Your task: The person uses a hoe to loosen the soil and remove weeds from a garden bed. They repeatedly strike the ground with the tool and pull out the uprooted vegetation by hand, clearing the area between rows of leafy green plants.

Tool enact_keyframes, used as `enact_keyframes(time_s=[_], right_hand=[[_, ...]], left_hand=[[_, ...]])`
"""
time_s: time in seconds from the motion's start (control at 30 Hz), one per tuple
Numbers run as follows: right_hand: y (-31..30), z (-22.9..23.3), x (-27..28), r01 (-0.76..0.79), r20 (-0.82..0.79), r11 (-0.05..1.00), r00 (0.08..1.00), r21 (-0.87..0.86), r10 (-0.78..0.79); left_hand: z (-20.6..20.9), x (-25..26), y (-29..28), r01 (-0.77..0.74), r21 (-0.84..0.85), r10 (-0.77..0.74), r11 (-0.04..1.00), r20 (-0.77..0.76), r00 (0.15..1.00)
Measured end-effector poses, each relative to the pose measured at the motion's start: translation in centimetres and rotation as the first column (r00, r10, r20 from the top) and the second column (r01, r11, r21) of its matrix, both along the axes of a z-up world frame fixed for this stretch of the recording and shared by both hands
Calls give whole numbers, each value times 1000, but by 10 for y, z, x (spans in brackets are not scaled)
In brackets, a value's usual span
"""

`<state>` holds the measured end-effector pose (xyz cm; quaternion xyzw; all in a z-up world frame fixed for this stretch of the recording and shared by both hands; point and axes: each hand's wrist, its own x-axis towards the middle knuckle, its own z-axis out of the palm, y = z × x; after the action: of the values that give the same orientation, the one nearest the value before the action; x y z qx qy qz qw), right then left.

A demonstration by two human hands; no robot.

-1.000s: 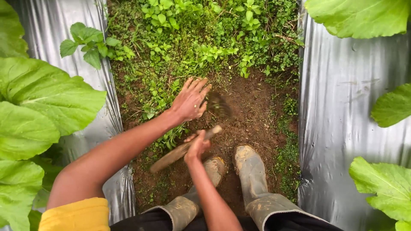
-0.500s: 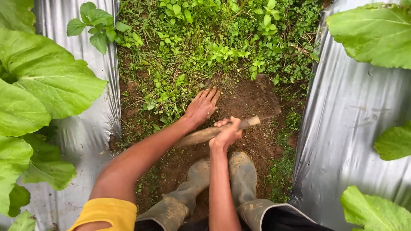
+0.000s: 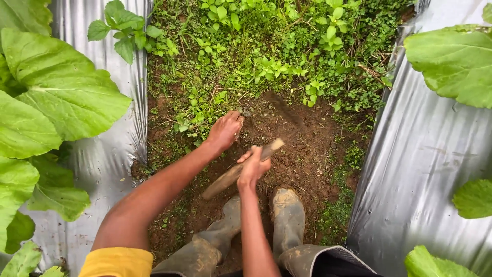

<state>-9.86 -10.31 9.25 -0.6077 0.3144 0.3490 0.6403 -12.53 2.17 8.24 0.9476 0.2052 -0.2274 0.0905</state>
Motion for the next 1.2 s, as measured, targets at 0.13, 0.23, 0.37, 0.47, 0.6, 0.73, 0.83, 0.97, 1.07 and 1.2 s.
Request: enact_keyframes(time_s=[0.13,0.23,0.37,0.47,0.6,0.73,0.83,0.97,1.07,1.2], right_hand=[[0,-5,18,39,109,999,993,24,-41],[-5,-11,-8,-48,47,998,998,-35,49],[-9,-17,-34,-91,19,992,995,-84,93],[0,-15,-7,28,85,999,996,-33,-26],[-2,-2,26,143,196,989,970,24,-145],[-10,-25,13,60,153,996,987,-72,-49],[-10,-11,15,22,113,997,994,-72,-14],[-10,4,37,196,203,981,961,-11,-190],[-11,-11,34,249,168,969,954,9,-247],[-4,-9,-5,38,23,999,999,-25,-38]], left_hand=[[-12,-9,-11,-148,-43,151,988,71,986],[-32,-5,-16,-108,-31,113,994,205,972],[-66,18,-20,-57,-60,71,997,267,961],[-54,37,-21,-142,-47,150,989,259,954],[-88,35,-18,-120,-76,137,990,282,950],[-75,40,-6,-43,-93,66,995,258,964],[-28,38,14,7,-108,18,994,227,974],[15,23,6,-53,-241,116,969,254,960],[29,16,1,-176,-430,318,885,284,905],[27,29,0,-203,-502,321,841,161,933]])
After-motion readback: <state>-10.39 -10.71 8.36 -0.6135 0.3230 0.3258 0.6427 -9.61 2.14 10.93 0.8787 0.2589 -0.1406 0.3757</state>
